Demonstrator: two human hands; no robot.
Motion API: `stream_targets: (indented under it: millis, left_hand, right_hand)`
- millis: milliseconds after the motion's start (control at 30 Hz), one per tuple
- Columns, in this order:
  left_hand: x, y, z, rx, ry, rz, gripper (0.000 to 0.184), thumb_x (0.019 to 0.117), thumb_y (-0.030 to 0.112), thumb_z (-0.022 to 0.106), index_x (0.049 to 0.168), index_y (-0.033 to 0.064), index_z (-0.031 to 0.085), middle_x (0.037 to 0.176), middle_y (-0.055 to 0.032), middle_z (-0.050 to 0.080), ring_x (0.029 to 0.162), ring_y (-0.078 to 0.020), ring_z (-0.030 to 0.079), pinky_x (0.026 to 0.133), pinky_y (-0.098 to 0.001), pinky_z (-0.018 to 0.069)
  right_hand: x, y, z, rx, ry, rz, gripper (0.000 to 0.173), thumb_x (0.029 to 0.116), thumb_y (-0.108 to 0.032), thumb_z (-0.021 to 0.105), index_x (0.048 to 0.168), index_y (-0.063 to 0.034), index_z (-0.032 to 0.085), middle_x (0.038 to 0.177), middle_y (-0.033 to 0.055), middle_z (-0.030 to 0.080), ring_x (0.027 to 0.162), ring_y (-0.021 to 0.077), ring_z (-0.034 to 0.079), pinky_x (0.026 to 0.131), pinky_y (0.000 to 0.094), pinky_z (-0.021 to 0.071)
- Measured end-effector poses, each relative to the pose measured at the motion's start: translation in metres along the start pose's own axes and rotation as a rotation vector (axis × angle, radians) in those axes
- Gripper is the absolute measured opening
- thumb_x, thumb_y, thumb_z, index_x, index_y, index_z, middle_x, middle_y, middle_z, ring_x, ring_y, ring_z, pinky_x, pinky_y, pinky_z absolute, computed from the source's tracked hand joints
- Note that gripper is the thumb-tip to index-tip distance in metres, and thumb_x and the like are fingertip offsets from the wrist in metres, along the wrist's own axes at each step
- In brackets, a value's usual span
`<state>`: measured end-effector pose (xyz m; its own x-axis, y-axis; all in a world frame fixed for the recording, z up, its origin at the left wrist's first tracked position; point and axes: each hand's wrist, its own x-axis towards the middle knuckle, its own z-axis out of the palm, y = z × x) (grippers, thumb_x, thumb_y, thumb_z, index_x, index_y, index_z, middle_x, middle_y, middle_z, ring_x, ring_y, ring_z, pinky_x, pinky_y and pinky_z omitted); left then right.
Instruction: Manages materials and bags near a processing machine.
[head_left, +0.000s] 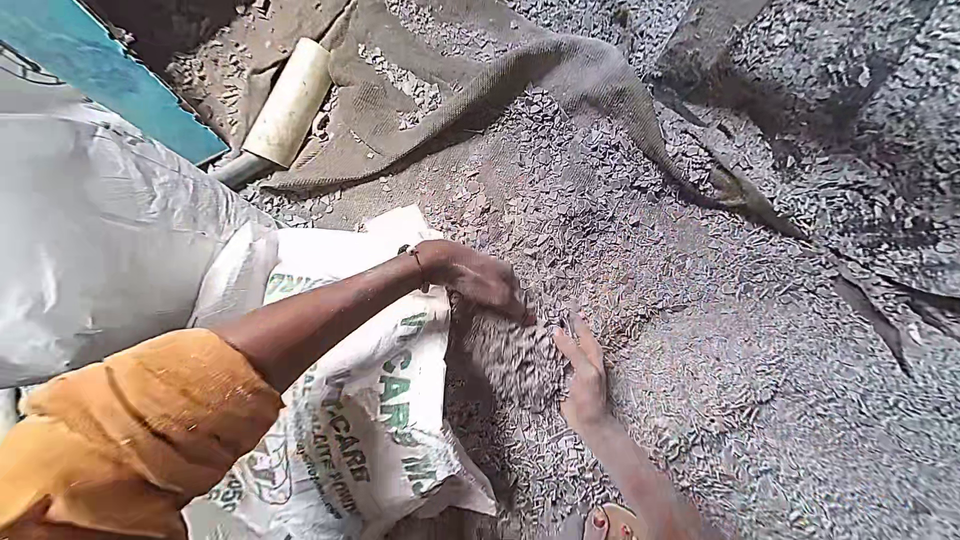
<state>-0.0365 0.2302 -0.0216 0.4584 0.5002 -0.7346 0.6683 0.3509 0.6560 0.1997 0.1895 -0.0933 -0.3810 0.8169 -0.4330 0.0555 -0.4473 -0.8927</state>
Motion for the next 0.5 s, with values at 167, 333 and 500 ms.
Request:
stream_targets:
  millis: [167, 333, 500]
  left_hand:
    - [-0.082, 0.029, 0.044, 0.424, -0.089, -0.434, 0.048, 0.0972, 0.049, 0.064, 0.135, 0.0200, 0.067, 0.132, -0.0132, 0.066, 0.122, -0.0328, 0.062, 0.101, -0.0558, 0.0465]
    - [-0.147, 0.062, 0.044, 0.665, -0.225, -0.662, 0.053, 0.0823, 0.062, 0.076, 0.092, 0.0099, 0.076, 0.089, -0.0101, 0.071, 0.089, -0.0289, 0.068, 0.082, -0.0530, 0.0515]
    - [-0.150, 0.114, 0.062, 0.720, -0.122, -0.516, 0.012, 0.0899, 0.020, 0.076, 0.091, 0.0087, 0.076, 0.086, -0.0079, 0.070, 0.089, -0.0266, 0.067, 0.091, -0.0503, 0.0487]
  right_hand:
    - [-0.019, 0.008, 0.050, -0.036, -0.184, -0.189, 0.049, 0.1023, -0.013, 0.040, 0.144, 0.0096, 0.051, 0.154, 0.0230, 0.047, 0.148, 0.0223, 0.041, 0.124, 0.0358, 0.0312]
    - [-0.056, 0.002, 0.141, 0.051, -0.534, -0.178, 0.052, 0.1019, -0.011, 0.050, 0.148, 0.0125, 0.042, 0.150, 0.0271, 0.050, 0.140, 0.0212, 0.049, 0.118, 0.0328, 0.0382]
    - [-0.056, -0.125, 0.113, -0.256, -1.270, 0.027, 0.021, 0.0992, 0.007, 0.052, 0.115, 0.0189, 0.060, 0.103, 0.0210, 0.064, 0.092, 0.0093, 0.056, 0.086, 0.0201, 0.0443]
